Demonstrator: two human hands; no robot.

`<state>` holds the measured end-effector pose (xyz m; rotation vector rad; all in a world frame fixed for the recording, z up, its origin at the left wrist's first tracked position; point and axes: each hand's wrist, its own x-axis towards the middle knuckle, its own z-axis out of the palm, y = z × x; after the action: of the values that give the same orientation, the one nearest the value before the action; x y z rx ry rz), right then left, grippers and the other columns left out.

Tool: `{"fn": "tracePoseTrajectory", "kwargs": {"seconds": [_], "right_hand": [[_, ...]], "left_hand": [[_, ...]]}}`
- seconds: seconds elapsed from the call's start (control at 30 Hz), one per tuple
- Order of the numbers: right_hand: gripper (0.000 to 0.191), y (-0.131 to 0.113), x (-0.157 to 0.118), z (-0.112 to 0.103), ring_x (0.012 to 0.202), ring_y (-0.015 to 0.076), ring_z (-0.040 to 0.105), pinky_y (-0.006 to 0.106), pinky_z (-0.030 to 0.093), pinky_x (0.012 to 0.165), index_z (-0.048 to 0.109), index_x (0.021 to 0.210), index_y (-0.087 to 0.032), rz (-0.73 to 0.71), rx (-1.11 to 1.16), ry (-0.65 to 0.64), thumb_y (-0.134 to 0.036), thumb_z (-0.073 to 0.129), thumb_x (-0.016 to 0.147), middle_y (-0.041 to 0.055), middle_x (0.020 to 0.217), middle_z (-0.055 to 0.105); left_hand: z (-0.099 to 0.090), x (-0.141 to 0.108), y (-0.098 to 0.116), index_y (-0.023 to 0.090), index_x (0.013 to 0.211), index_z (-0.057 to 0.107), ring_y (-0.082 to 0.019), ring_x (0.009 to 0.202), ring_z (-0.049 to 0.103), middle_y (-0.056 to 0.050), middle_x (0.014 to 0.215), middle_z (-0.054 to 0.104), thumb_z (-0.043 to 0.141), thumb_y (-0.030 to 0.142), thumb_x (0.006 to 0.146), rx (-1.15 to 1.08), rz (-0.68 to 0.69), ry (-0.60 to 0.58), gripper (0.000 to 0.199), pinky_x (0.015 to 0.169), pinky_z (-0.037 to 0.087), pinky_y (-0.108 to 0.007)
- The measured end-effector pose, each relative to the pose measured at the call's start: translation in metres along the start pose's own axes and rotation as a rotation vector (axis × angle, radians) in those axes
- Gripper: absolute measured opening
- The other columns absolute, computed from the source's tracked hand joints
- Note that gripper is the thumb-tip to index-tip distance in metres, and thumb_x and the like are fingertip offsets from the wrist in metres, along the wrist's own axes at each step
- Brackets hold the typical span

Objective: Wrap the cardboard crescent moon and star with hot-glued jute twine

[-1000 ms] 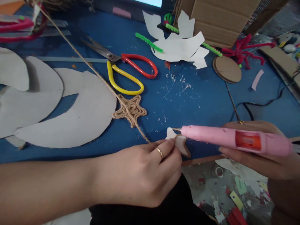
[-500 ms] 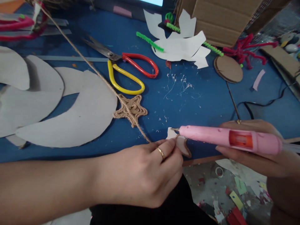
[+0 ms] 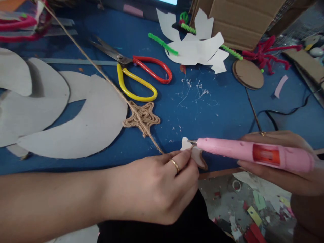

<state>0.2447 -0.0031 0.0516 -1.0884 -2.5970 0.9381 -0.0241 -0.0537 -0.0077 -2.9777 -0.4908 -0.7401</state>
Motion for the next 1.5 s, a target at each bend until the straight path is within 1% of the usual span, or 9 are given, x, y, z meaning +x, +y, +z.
{"fn": "tracePoseTrajectory", "kwargs": {"seconds": [0.17,0.37,0.47,0.67,0.8,0.97,1.17,1.33,1.5], "right_hand": [[0.016,0.001,0.002,0.0,0.042,0.0073,0.044,0.023,0.034,0.039,0.049,0.075,-0.024,-0.031,0.003,-0.01,-0.022,0.063,0.083,-0.0077,0.055,0.047],[0.02,-0.002,0.003,0.001,0.042,0.0075,0.04,0.025,0.031,0.039,0.045,0.071,-0.024,0.002,-0.019,0.028,-0.02,0.061,0.083,-0.0076,0.054,0.043],[0.019,-0.003,0.002,0.001,0.041,0.0066,0.04,0.024,0.032,0.039,0.047,0.072,-0.024,-0.017,0.005,0.007,-0.02,0.063,0.083,-0.008,0.054,0.044],[0.026,-0.005,-0.002,-0.001,0.041,0.0086,0.04,0.027,0.029,0.04,0.045,0.066,-0.024,0.083,0.05,-0.02,-0.03,0.061,0.085,-0.0064,0.054,0.044],[0.026,-0.009,-0.003,-0.005,0.042,0.0095,0.039,0.029,0.027,0.041,0.046,0.067,-0.024,0.114,0.057,-0.075,-0.032,0.061,0.086,-0.0059,0.053,0.043],[0.026,-0.012,0.002,-0.007,0.042,0.0089,0.037,0.028,0.027,0.042,0.047,0.065,-0.024,0.097,0.036,-0.037,-0.031,0.058,0.087,-0.0064,0.051,0.041],[0.027,-0.013,0.005,-0.009,0.044,0.0075,0.037,0.028,0.029,0.044,0.046,0.066,-0.023,0.095,-0.006,-0.072,-0.032,0.058,0.088,-0.0072,0.054,0.041],[0.032,-0.018,0.003,-0.012,0.042,0.0067,0.034,0.028,0.028,0.044,0.04,0.064,-0.022,0.057,-0.084,-0.081,-0.027,0.054,0.092,-0.0075,0.053,0.036],[0.031,-0.021,0.006,-0.017,0.04,0.0077,0.036,0.029,0.028,0.042,0.04,0.064,-0.023,0.034,-0.14,-0.091,-0.028,0.055,0.091,-0.0074,0.052,0.037]], "left_hand": [[0.002,-0.001,0.004,0.003,0.1,0.067,-0.033,0.105,0.066,-0.015,0.096,0.069,0.048,0.01,0.09,-0.031,-0.057,0.034,0.022,0.085,0.061,-0.039],[0.002,0.0,0.003,0.003,0.102,0.067,-0.032,0.104,0.067,-0.016,0.098,0.069,0.049,0.011,0.09,-0.012,-0.031,0.018,0.022,0.084,0.061,-0.039],[0.002,0.0,0.002,0.002,0.102,0.066,-0.033,0.104,0.067,-0.017,0.099,0.069,0.05,0.01,0.09,-0.019,-0.033,0.025,0.022,0.083,0.061,-0.039],[0.0,-0.001,0.001,0.004,0.102,0.067,-0.031,0.103,0.067,-0.014,0.098,0.07,0.05,0.012,0.09,0.005,-0.01,0.004,0.022,0.087,0.061,-0.038],[-0.001,-0.001,0.002,0.005,0.101,0.067,-0.031,0.102,0.068,-0.013,0.096,0.07,0.049,0.011,0.09,0.0,-0.018,-0.003,0.022,0.088,0.06,-0.038],[0.0,-0.001,0.0,0.004,0.102,0.067,-0.032,0.102,0.067,-0.012,0.095,0.069,0.052,0.012,0.09,-0.005,-0.008,-0.003,0.021,0.084,0.062,-0.038],[0.001,0.001,0.0,0.004,0.101,0.068,-0.032,0.101,0.068,-0.012,0.093,0.069,0.052,0.011,0.09,-0.005,-0.018,-0.007,0.021,0.082,0.062,-0.038],[0.005,0.0,0.003,0.005,0.096,0.069,-0.032,0.099,0.068,-0.012,0.091,0.069,0.051,0.011,0.089,0.001,-0.032,0.06,0.021,0.078,0.063,-0.038],[0.001,0.001,0.001,0.006,0.099,0.069,-0.031,0.099,0.068,-0.011,0.093,0.069,0.052,0.013,0.09,-0.002,-0.017,-0.004,0.021,0.078,0.063,-0.036]]}}
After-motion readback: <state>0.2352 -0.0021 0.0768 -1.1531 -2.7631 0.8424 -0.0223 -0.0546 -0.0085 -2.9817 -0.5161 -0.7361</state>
